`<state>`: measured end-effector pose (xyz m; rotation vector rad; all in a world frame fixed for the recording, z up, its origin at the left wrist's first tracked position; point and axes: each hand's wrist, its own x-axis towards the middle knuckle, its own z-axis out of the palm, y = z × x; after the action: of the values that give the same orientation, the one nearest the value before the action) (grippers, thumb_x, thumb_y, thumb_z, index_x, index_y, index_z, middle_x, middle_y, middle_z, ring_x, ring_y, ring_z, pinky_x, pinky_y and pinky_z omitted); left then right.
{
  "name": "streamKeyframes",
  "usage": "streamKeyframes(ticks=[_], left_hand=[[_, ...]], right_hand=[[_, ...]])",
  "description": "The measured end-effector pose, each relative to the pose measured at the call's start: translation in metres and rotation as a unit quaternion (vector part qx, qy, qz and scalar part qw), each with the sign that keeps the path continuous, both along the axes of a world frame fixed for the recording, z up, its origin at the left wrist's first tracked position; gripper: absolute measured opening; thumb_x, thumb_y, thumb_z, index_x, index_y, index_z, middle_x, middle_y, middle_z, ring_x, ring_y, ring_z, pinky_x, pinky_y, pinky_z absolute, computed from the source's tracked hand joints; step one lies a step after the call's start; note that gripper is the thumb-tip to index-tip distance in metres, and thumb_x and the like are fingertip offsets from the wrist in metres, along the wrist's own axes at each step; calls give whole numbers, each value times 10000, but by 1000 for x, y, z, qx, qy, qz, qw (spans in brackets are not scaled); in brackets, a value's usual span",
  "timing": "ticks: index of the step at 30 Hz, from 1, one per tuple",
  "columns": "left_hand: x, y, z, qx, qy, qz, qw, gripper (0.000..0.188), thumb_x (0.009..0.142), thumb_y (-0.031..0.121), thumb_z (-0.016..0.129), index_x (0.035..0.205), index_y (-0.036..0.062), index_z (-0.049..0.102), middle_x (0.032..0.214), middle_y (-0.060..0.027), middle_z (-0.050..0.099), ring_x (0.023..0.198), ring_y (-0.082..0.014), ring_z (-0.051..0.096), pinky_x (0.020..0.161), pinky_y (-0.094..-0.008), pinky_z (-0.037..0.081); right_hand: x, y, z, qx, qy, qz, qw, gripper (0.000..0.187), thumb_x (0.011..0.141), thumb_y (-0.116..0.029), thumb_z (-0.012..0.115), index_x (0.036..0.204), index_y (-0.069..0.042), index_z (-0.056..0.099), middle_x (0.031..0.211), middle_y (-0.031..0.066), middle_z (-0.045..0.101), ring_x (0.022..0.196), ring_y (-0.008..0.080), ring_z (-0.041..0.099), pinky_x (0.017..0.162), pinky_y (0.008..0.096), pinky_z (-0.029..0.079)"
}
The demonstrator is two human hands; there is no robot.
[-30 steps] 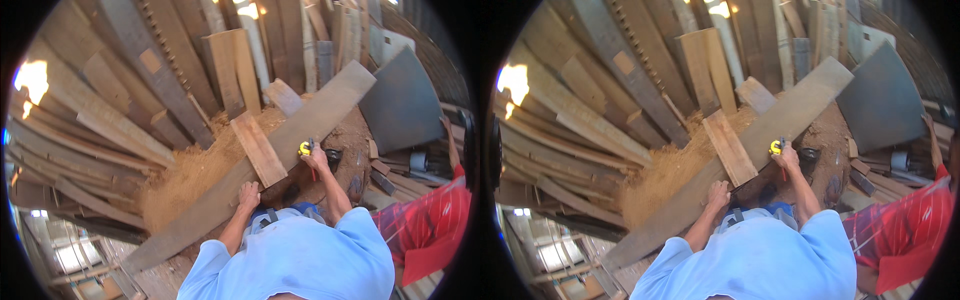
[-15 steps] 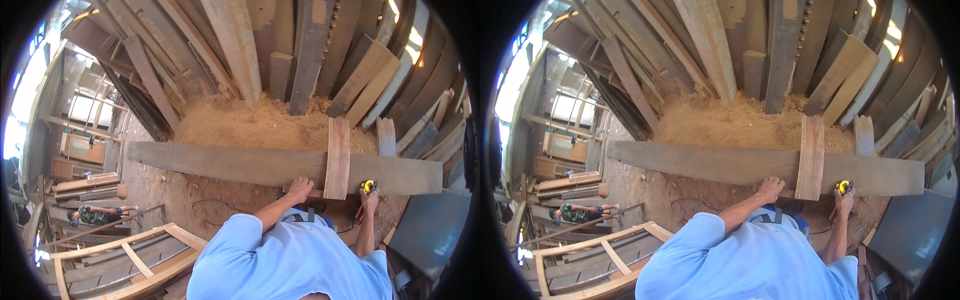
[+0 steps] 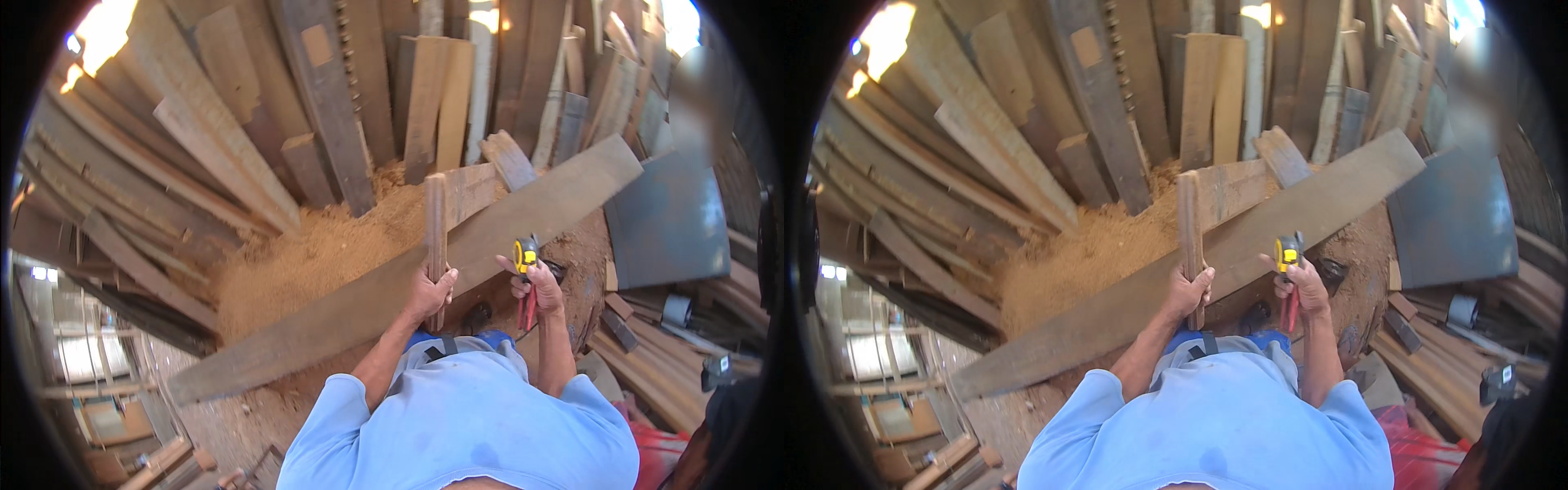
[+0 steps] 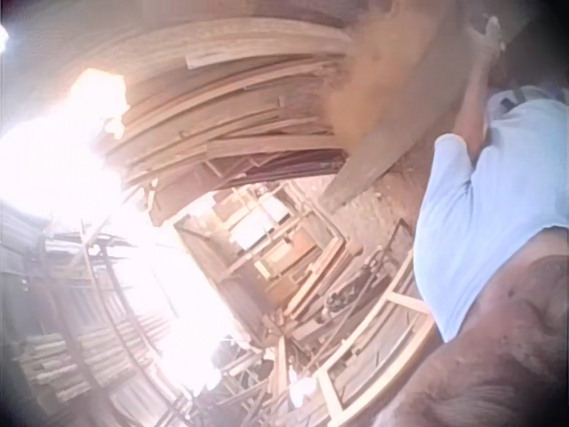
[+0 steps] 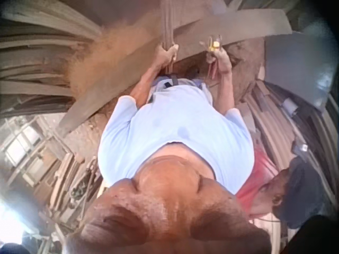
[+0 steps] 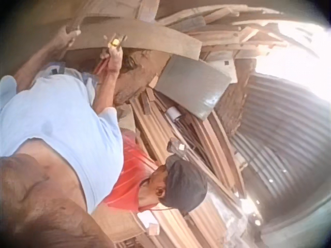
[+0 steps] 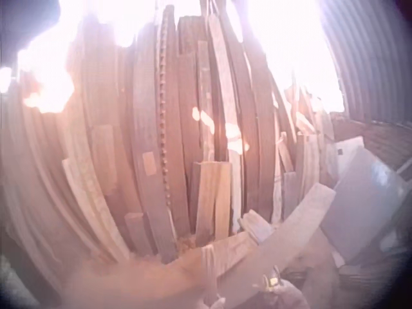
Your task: The person handles various wooden planks, positioning them on a workspace and using a measuring tape to check the length of different pieces.
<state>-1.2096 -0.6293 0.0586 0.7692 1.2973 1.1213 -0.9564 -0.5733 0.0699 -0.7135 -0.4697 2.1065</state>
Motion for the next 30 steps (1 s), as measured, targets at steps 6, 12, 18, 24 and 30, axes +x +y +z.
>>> streamKeyframes(ticks=[6,12,18,24,30], left_hand=[[14,2,20,4,-185,-175,967,85,959,149,619,952,81,568,692,-16,600,511,-107,563,466,-266,477],[8,-35,-4,-105,-182,-279,937,103,961,153,595,935,57,622,740,-19,637,604,-118,615,561,-274,527],[-4,-86,-71,41,-8,-424,905,193,921,163,584,1015,3,635,851,-23,651,770,-116,608,668,-304,503],[-45,-105,-85,42,-60,-564,822,441,918,297,636,1234,-2,564,1045,-98,667,952,-204,634,855,-363,518],[-109,-66,-94,-79,216,-413,881,553,859,270,731,1292,-13,535,1373,-194,517,1284,-300,485,1079,-416,388]], right_hand=[[-57,-10,57,142,-22,7,990,595,786,-143,748,1289,-41,448,1041,162,662,596,78,558,555,214,498],[-83,-62,40,111,-227,-51,966,577,738,-77,796,1234,-60,503,876,9,607,703,92,619,638,233,537],[-116,-138,-18,56,-270,-127,953,661,728,36,782,1306,0,465,1114,74,656,1001,151,646,897,304,527],[-118,-180,-32,7,-377,-121,918,780,696,-67,819,1368,41,439,1114,88,645,986,171,630,907,295,506],[-63,-196,-113,-41,-466,-46,882,792,627,-119,834,1330,-2,490,1110,69,623,1043,183,581,933,330,473]])
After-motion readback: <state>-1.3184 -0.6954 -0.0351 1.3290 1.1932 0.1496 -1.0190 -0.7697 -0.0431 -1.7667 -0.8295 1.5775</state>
